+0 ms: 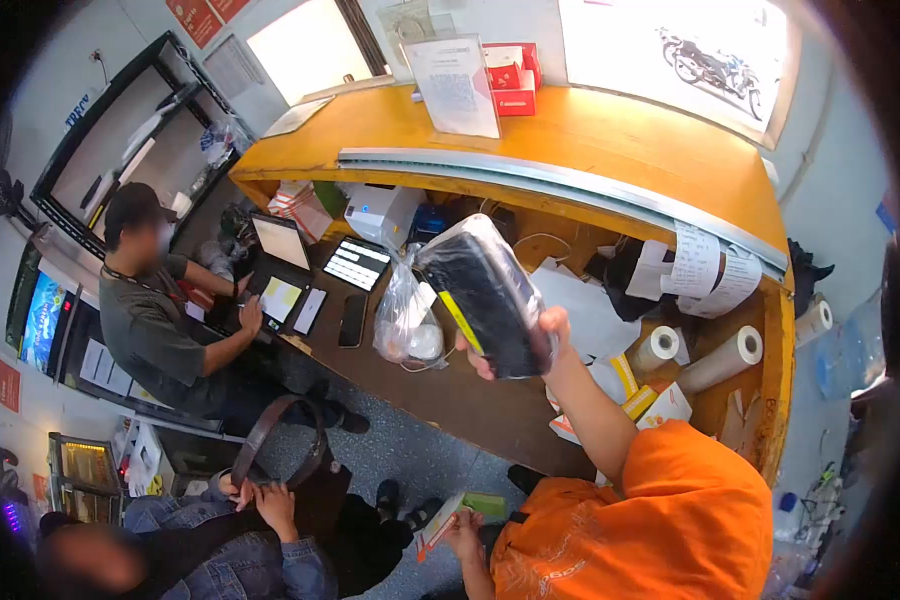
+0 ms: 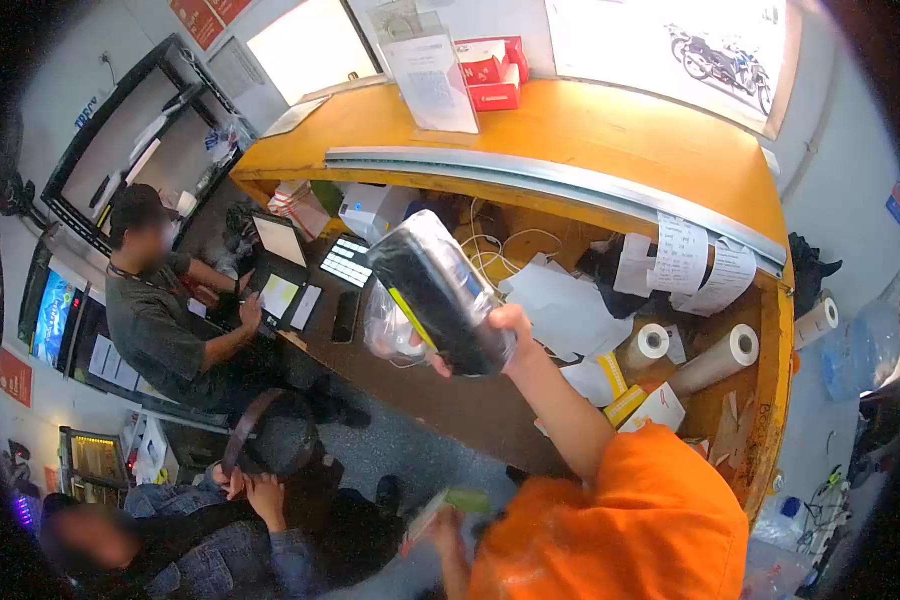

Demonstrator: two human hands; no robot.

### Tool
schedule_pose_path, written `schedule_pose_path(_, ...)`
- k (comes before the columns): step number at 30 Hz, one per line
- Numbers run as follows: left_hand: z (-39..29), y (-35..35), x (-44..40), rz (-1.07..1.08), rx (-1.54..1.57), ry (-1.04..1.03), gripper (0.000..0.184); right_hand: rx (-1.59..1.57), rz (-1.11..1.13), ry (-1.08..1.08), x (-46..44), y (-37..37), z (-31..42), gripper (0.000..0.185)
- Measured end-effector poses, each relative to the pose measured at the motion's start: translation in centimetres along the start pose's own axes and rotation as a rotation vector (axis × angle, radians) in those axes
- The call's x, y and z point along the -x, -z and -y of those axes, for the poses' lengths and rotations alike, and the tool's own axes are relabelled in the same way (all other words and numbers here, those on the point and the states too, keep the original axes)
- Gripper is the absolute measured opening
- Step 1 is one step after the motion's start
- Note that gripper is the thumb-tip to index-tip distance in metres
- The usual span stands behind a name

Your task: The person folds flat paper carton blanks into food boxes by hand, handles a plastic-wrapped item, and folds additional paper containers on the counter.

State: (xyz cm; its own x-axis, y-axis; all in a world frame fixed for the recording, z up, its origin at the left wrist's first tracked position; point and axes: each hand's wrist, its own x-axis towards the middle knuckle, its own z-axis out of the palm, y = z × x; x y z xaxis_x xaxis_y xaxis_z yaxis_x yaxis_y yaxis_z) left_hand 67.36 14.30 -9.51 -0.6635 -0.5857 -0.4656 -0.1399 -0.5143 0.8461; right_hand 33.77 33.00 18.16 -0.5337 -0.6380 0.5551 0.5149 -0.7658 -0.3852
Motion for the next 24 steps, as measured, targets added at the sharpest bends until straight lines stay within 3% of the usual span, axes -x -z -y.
schedule_pose_path(1,0.1,0.3,-0.1,0.020,-0.011,-0.016,0.014,0.002,0.008,0.003,-0.1,-0.7,0.1,0.090)
schedule_pose_path(3,0.3,0.6,-0.7,0.040,-0.026,-0.034,0.014,0.698,-0.346,0.106,-0.4,-2.4,0.3,0.099)
schedule_pose_path(4,0.6,1.0,-0.6,0.039,-0.024,-0.036,0.014,0.852,-0.417,0.181,-0.9,-3.8,0.0,0.099)
schedule_pose_path(5,0.4,1.1,-1.1,0.043,-0.030,-0.039,0.014,0.848,-0.413,0.197,-1.3,-4.6,-0.2,0.099)
schedule_pose_path(7,0.6,1.7,-1.2,0.042,-0.029,-0.050,0.015,1.451,-0.463,0.323,-2.1,-5.7,-0.5,0.096)
schedule_pose_path(15,2.1,3.4,-1.4,0.049,0.001,-0.075,0.017,1.833,-0.578,0.474,-3.9,-10.3,-0.8,0.096)
schedule_pose_path(21,3.9,5.7,-2.4,0.083,0.057,-0.082,0.018,1.916,-0.556,0.614,-4.4,-11.3,-0.7,0.097)
schedule_pose_path(24,2.3,4.0,-1.1,-0.009,0.022,-0.036,0.018,1.942,-0.552,0.651,-4.2,-11.6,-0.5,0.097)
